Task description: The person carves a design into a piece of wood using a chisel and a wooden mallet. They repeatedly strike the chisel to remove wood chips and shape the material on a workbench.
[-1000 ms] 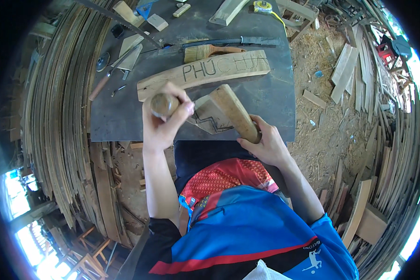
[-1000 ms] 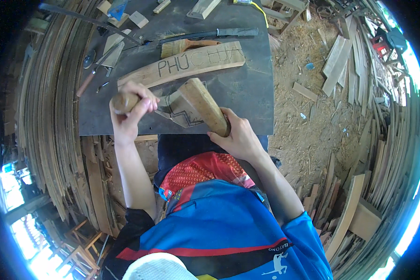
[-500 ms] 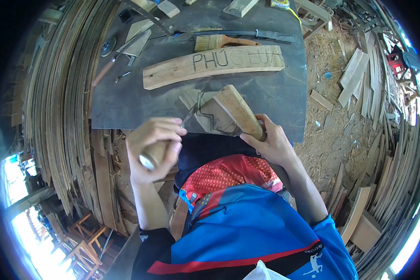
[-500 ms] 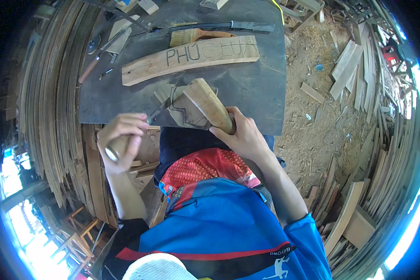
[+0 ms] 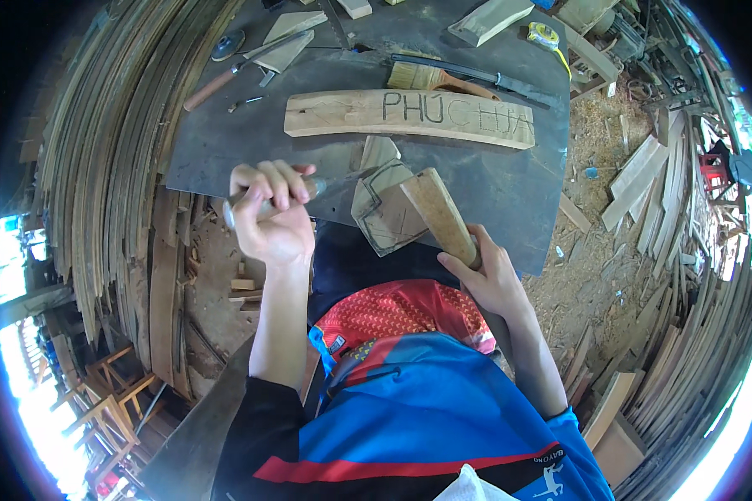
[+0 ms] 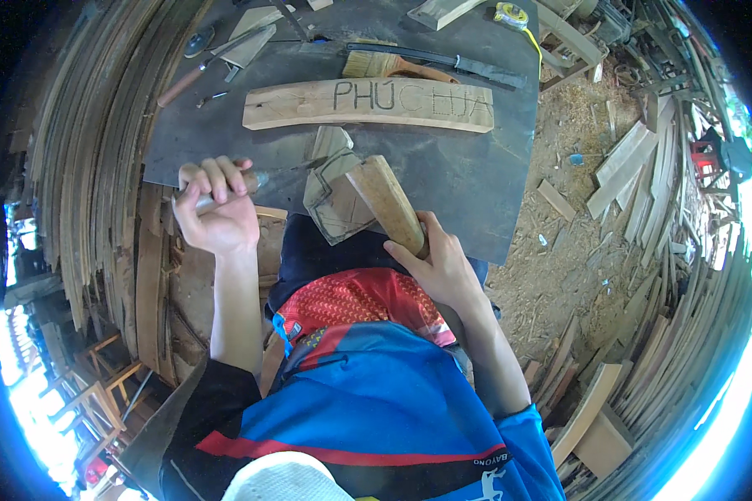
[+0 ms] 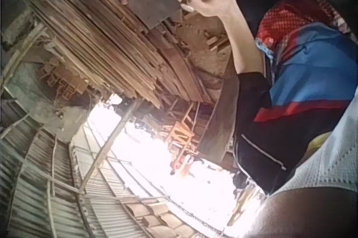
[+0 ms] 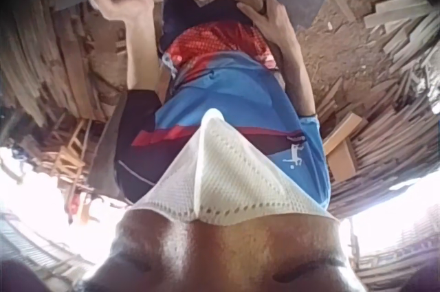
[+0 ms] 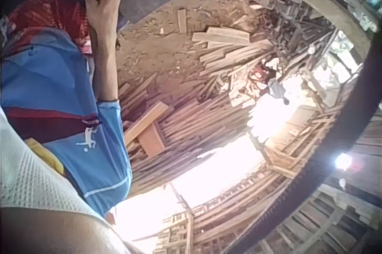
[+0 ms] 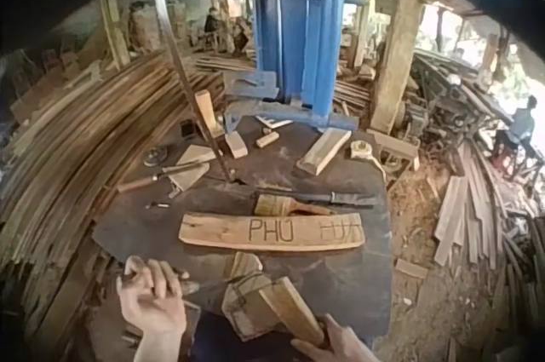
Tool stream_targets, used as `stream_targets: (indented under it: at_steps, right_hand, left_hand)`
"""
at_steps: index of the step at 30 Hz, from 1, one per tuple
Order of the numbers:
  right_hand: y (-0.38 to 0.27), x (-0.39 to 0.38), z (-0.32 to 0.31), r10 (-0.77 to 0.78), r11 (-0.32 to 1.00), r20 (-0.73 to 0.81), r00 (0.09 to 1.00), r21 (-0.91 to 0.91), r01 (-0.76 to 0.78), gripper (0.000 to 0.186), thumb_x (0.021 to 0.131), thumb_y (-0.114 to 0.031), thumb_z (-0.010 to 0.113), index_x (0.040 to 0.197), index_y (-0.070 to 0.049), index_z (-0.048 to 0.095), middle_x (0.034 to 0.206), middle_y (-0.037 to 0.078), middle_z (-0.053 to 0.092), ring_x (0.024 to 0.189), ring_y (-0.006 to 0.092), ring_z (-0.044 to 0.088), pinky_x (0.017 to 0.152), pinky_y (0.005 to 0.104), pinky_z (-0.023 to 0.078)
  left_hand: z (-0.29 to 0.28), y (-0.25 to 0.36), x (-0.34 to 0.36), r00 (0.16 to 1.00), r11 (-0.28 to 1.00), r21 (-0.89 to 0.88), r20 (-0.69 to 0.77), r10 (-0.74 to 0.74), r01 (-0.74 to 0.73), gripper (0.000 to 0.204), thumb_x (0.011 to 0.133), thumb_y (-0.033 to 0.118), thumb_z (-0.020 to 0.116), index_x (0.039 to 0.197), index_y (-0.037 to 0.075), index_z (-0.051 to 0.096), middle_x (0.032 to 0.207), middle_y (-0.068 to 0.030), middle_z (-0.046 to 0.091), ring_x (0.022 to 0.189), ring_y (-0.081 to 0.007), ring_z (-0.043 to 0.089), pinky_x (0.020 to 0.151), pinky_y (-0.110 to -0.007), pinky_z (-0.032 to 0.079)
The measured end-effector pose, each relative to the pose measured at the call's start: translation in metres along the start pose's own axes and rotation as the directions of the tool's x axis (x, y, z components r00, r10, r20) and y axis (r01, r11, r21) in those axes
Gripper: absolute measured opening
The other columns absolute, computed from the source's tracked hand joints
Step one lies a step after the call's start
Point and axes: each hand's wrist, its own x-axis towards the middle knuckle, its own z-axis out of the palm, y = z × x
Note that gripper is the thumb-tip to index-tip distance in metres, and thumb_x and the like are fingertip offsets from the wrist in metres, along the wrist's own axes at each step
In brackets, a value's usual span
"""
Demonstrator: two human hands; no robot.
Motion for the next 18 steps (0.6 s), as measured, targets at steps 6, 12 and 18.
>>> stream_targets:
  at_steps: [6, 12, 18]
  right_hand:
    - [0.001, 0.0, 0.001, 0.014, 1.0, 0.016, 1.0, 0.013, -0.014, 0.065, 0.091, -0.039, 0.075, 0.13, 0.008, 0.053, 0.102, 0.032, 0.071, 0.103, 0.0439, 0.071, 0.088, 0.0453, 0.054]
    - [0.001, 0.002, 0.0, -0.119, 0.993, 0.01, 0.993, -0.014, 0.119, 0.064, 0.089, -0.038, 0.076, 0.129, 0.007, 0.054, 0.099, 0.03, 0.071, 0.1, 0.0426, 0.072, 0.085, 0.0452, 0.055]
    - [-0.015, -0.012, -0.015, -0.161, 0.985, 0.232, 0.959, -0.03, 0.172, 0.064, 0.084, -0.037, 0.079, 0.127, 0.004, 0.057, 0.094, 0.027, 0.072, 0.09, 0.0395, 0.073, 0.079, 0.0426, 0.055]
  left_hand:
    - [-0.024, -0.007, -0.031, 0.993, 0.99, 0.101, -0.045, 0.108, -0.103, 0.039, 0.097, 0.046, 0.044, 0.084, 0.009, 0.047, 0.076, -0.0074, 0.046, 0.078, -0.0234, 0.051, 0.085, -0.048, 0.05]
    - [-0.073, -0.007, -0.052, 0.983, 0.85, 0.502, 0.162, 0.085, -0.157, 0.036, 0.098, 0.03, 0.055, 0.092, -0.004, 0.065, 0.102, -0.0231, 0.071, 0.095, -0.0304, 0.066, 0.088, -0.044, 0.052]
    - [-0.013, 0.025, -0.06, 0.882, 0.67, 0.622, 0.458, 0.108, -0.405, 0.01, 0.082, 0.012, 0.075, 0.085, 0.006, 0.068, 0.091, -0.0097, 0.076, 0.094, -0.0294, 0.069, 0.088, -0.04, 0.053]
